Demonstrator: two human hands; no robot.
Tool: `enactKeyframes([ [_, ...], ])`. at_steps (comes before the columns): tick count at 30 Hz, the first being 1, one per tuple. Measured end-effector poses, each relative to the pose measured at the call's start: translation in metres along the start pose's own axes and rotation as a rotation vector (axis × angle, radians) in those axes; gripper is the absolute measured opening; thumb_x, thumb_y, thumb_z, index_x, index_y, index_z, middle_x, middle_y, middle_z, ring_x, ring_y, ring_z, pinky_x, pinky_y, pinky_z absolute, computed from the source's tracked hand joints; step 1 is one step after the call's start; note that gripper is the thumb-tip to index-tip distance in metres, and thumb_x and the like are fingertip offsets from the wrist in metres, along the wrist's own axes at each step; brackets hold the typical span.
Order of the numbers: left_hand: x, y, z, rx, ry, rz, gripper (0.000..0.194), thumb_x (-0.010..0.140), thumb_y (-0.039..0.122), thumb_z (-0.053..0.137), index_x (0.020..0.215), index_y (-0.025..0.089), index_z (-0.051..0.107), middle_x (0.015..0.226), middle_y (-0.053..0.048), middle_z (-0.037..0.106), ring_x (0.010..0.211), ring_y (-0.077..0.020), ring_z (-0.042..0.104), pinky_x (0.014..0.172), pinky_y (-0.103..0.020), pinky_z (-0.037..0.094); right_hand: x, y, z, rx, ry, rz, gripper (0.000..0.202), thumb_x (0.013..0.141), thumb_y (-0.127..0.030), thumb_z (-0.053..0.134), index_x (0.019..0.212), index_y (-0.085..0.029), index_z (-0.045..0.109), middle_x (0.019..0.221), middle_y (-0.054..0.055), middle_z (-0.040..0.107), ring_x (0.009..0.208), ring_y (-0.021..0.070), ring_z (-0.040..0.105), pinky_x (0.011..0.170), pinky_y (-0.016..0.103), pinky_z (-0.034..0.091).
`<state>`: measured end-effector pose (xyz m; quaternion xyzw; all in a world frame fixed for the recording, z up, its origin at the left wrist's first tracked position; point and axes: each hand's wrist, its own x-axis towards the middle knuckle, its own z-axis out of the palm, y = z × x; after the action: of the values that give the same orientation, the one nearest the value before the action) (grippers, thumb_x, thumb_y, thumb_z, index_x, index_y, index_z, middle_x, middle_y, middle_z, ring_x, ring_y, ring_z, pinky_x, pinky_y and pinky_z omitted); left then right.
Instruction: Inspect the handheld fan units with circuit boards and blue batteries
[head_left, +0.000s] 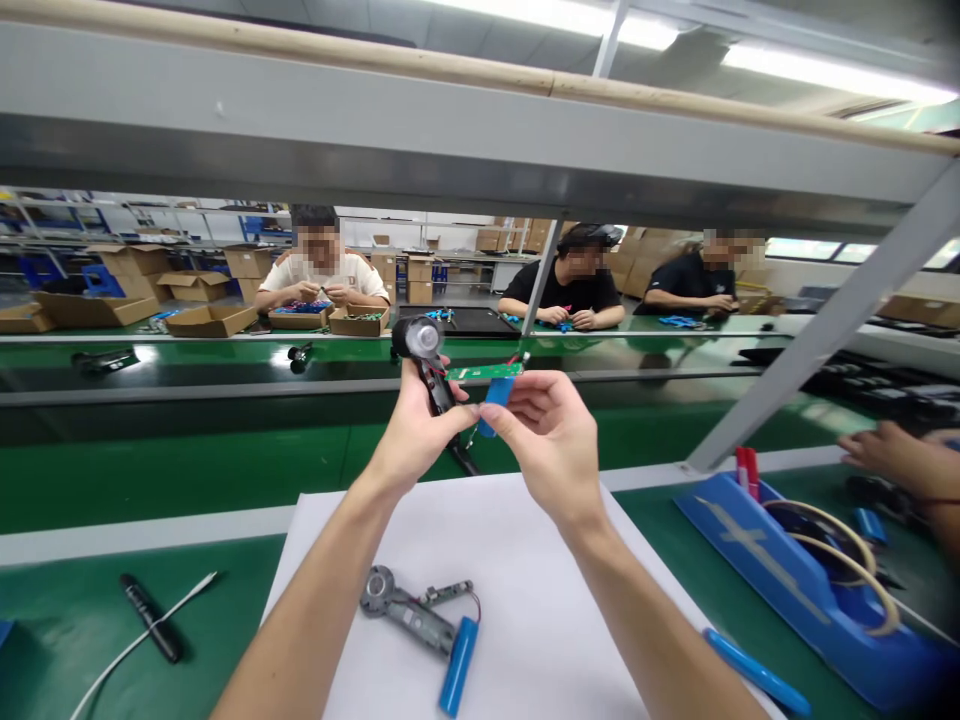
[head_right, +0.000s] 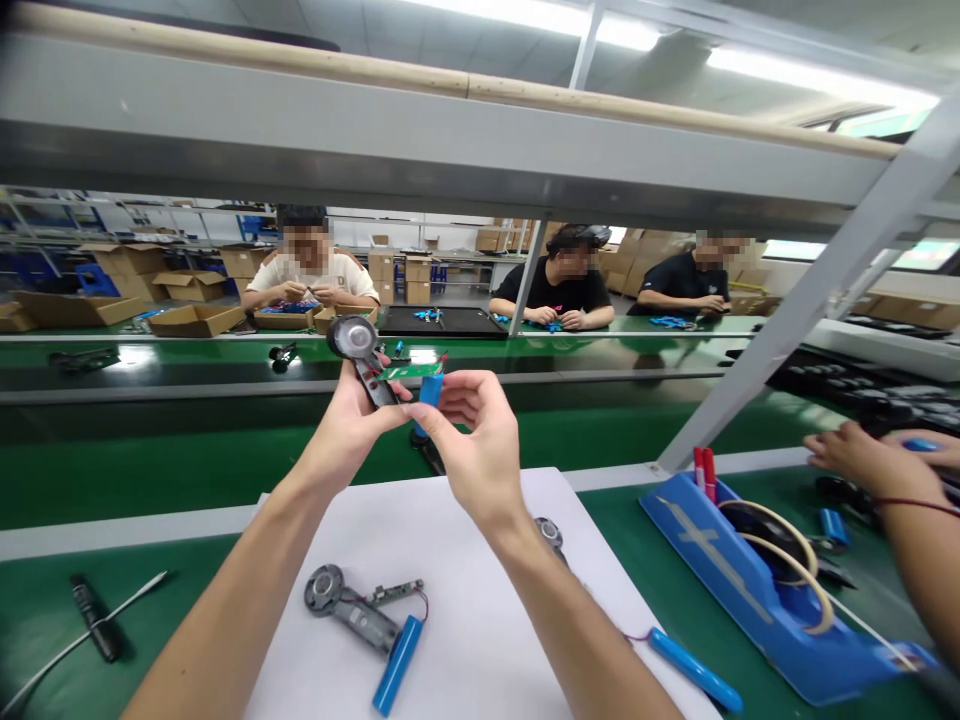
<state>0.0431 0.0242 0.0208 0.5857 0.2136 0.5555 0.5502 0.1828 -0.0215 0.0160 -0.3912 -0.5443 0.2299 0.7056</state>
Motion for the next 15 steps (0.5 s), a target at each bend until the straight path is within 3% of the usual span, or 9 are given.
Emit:
enactKeyframes([
  [2, -0.001, -0.001, 0.002, -0.037, -0.041, -0.021, 0.056, 0.072, 0.013, 0.075, 0.114, 0.024, 0.040, 0.093, 0.003, 0.052, 0.090, -0.0119, 0.055, 0.083, -0.026, 0.046, -0.002, 0.001, 0.001, -0.036, 0.038, -0.054, 0.029, 0.079, -0.033, 0.081, 0.098, -0.019, 0.064, 0.092, 0.004, 0.072, 0.084, 0.0175, 0.069, 0.076, 0.031, 0.058],
  [7, -0.006, -0.006, 0.012, -0.114, -0.147, -0.029, 0.051, 0.073, 0.019, 0.077, 0.111, 0.023, 0.043, 0.102, 0.001, 0.055, 0.097, -0.0140, 0.056, 0.089, -0.028, 0.045, -0.005, 0.007, 0.009, -0.189, -0.059, -0.212, 0.019, 0.091, -0.026, 0.065, 0.108, -0.021, 0.071, 0.099, 0.005, 0.069, 0.086, 0.0180, 0.067, 0.075, 0.031, 0.057],
  [12, -0.005, -0.019, 0.018, -0.146, -0.096, -0.047, 0.045, 0.074, 0.017, 0.071, 0.108, 0.022, 0.042, 0.100, 0.001, 0.054, 0.099, -0.0150, 0.055, 0.092, -0.029, 0.045, -0.007, 0.016, 0.010, -0.725, -0.091, -0.399, 0.032, 0.099, -0.022, 0.048, 0.125, -0.018, 0.067, 0.097, 0.010, 0.064, 0.090, 0.0246, 0.059, 0.078, 0.038, 0.053],
  [15, -0.003, -0.024, 0.016, -0.207, -0.054, -0.089, 0.052, 0.070, 0.014, 0.065, 0.115, 0.023, 0.042, 0.111, 0.000, 0.055, 0.110, -0.0161, 0.054, 0.102, -0.031, 0.040, -0.006, 0.022, 0.008, -0.810, -0.185, -0.453, 0.038, 0.098, -0.016, 0.041, 0.131, -0.015, 0.060, 0.102, 0.013, 0.062, 0.094, 0.0258, 0.058, 0.080, 0.038, 0.053],
])
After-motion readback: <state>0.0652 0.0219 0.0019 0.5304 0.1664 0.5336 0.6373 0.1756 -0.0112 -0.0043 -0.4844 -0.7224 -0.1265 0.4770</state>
